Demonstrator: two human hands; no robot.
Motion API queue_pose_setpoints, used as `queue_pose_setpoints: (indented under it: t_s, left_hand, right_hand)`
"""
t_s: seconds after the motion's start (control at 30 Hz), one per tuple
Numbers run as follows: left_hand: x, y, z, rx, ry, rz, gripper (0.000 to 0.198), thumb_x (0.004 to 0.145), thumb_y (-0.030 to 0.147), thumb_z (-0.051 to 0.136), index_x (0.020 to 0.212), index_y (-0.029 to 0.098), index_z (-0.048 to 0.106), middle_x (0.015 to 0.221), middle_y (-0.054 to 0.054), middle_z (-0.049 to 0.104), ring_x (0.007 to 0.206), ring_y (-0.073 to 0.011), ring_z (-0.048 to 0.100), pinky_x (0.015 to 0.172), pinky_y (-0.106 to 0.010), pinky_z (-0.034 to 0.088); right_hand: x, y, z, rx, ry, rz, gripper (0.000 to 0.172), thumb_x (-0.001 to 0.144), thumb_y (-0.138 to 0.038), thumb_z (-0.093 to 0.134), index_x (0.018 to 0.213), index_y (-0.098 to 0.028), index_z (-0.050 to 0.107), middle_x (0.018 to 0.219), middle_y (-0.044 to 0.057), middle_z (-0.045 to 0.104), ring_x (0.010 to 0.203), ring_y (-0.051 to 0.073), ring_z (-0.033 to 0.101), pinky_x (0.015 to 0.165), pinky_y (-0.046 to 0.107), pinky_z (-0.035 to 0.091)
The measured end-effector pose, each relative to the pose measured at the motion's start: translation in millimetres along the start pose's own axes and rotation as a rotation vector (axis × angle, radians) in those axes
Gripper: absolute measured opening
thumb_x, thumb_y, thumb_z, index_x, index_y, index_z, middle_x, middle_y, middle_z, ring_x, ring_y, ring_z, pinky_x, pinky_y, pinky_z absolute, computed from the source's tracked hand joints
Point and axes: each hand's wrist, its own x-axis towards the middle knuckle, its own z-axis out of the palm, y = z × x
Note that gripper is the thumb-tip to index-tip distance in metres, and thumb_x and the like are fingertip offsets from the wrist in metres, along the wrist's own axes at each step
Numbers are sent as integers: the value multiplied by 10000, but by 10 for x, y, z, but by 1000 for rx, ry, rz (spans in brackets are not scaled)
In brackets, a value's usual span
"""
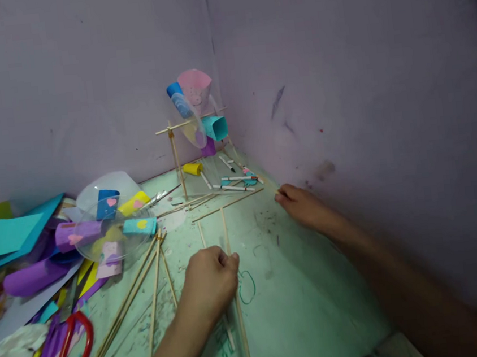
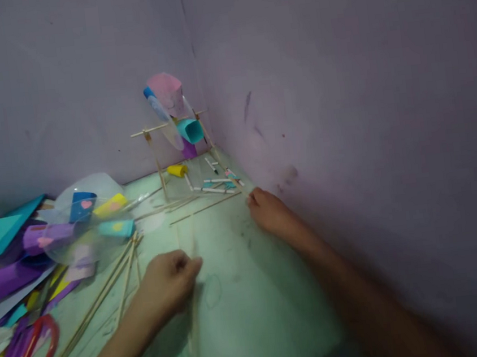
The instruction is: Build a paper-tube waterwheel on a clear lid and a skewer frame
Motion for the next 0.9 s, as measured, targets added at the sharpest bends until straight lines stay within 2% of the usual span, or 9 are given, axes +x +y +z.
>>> queue_pose_setpoints:
  t_s: [0.1, 0.2, 0.33, 0.53, 0.73, 0.9]
  left_hand:
    - [-40, 41, 168, 75, -16, 24, 283, 765, 362, 457, 567, 192, 568, 618, -65, 625, 637, -207, 580, 534, -279, 293]
    - [-48, 44, 249, 151, -18, 12, 308, 768, 373, 422, 605, 191, 610, 671, -107, 651, 662, -254, 592, 521, -298, 250]
    - [-71, 39, 237, 209, -22, 8, 325, 775, 361, 399, 633, 190, 635, 702, -122, 667, 684, -270, 608, 521, -301, 229]
    - [-120, 38, 211, 239, -42, -2, 334, 791, 372, 394, 628, 200, 630, 670, -91, 662, 660, -240, 604, 509, -288, 220]
    - [-125, 25, 220, 215, -53, 10, 326, 791, 371, 402, 607, 200, 609, 629, -71, 635, 626, -220, 576, 517, -291, 228]
    - [-140, 29, 203, 214, -59, 17, 323, 789, 371, 403, 599, 201, 601, 625, -68, 630, 626, -217, 573, 523, -293, 239]
  right_hand:
    - [-26, 194, 97, -51, -73, 43, 317, 886, -249, 349, 836, -145, 644, 748, 67, 674, 643, 152, 611, 532, 220, 368]
    - [29, 242, 173, -132, -84, 58, 320, 849, -298, 413, 801, -152, 694, 793, 96, 697, 728, 196, 636, 564, 244, 377]
    - [155, 178, 236, -238, -60, 63, 324, 816, -292, 443, 847, -134, 724, 899, 157, 705, 832, 257, 645, 618, 286, 403]
    - [278, 134, 280, -294, -57, 42, 293, 772, -301, 526, 874, -108, 721, 906, 182, 700, 853, 274, 648, 661, 307, 437]
    - [333, 161, 280, -250, -61, 32, 268, 741, -318, 600, 844, -99, 713, 888, 191, 694, 869, 301, 643, 693, 334, 450]
    - [327, 150, 241, -110, -31, 30, 274, 699, -268, 651, 892, -78, 690, 930, 215, 668, 946, 346, 601, 782, 408, 432]
